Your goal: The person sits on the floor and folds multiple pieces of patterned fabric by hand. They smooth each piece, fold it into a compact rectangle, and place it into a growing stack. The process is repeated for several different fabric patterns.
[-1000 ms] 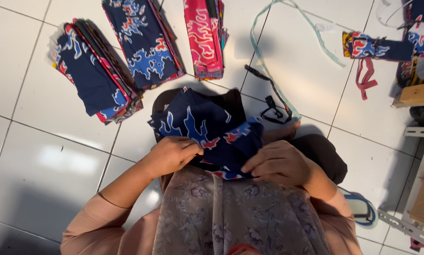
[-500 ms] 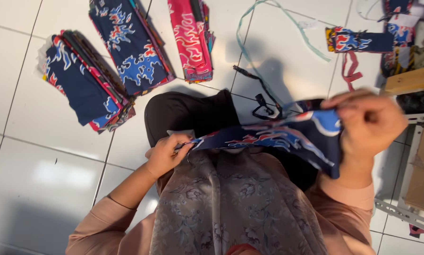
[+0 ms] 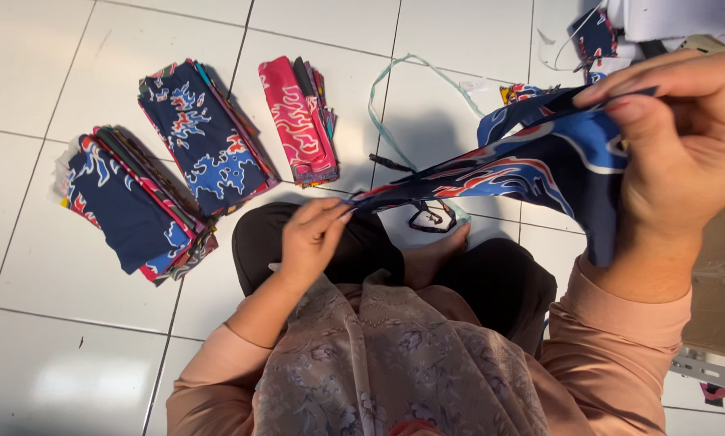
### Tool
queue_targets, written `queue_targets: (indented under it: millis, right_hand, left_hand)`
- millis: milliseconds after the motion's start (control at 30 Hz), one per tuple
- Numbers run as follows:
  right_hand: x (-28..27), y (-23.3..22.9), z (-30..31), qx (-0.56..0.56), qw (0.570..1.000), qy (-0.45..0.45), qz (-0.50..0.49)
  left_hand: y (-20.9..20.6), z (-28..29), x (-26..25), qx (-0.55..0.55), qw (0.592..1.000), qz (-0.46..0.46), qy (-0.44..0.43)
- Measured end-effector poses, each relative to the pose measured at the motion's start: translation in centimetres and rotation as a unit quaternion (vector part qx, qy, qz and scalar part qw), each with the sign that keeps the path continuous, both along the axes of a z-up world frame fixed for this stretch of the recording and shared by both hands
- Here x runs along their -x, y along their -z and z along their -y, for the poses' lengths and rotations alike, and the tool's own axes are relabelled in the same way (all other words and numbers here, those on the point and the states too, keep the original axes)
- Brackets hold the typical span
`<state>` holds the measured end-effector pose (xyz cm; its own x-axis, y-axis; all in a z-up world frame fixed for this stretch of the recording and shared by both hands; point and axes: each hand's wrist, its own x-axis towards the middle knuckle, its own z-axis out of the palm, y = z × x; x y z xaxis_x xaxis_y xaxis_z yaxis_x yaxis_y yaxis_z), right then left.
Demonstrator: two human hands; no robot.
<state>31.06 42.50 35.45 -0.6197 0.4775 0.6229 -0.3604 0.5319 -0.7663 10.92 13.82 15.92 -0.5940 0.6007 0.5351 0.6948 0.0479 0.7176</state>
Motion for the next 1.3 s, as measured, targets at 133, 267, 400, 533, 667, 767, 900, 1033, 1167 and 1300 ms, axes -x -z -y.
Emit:
queue_targets:
  millis: [133,267,400,533,667,767,900,1033,1167,1300]
  right_hand:
    - [1.0,2.5,-3.0,-0.025,1.000,-0.001,-0.015]
    - [3.6,6.0,-4.6,0.052,0.997,0.012,0.057]
    - [-0.8,8.8,-3.4,0.169,0.982,0.057,-0.070]
    - [-2.9,13.1,-2.2,0.065,0.954,-0.292,-0.017]
    - [0.9,20.7,2.6,0.059,0.860,-0.276,0.425]
    - [-0.4,24.5,7.3,0.144,0.821,-0.339,0.437]
    - [-1.7,27.1,10.0,0.191,0.725,-0.298,0.591]
    - [-0.6,27.8,8.3,0.145,0.817,-0.301,0.470]
    - [2.2,25.7,6.4,0.182,0.904,-0.163,0.351]
    - [1.4,19.2,5.0,0.166,0.940,-0.075,0.290]
  left_hand:
    - [-2.9,1.5,3.3,0.060,0.968,-0.238,-0.052]
    - [-5.9,3.3,6.6,0.116,0.946,-0.297,-0.065]
    - [-8.1,6.8,8.3,0.023,0.916,-0.393,-0.071]
    - [-6.3,10.3,8.7,0.074,0.883,-0.461,-0.044]
    - [-1.0,13.4,8.4,0.290,0.860,-0.419,0.024]
    - [4.3,16.4,6.5,0.334,0.878,-0.342,0.020]
    - [8.1,19.7,5.1,0.319,0.911,-0.247,-0.084]
    - [7.7,19.2,5.3,0.293,0.913,-0.230,-0.166]
    - [4.9,15.6,8.7,0.250,0.915,-0.225,-0.221]
    - [0.6,13.9,11.4,0.117,0.930,-0.219,-0.270]
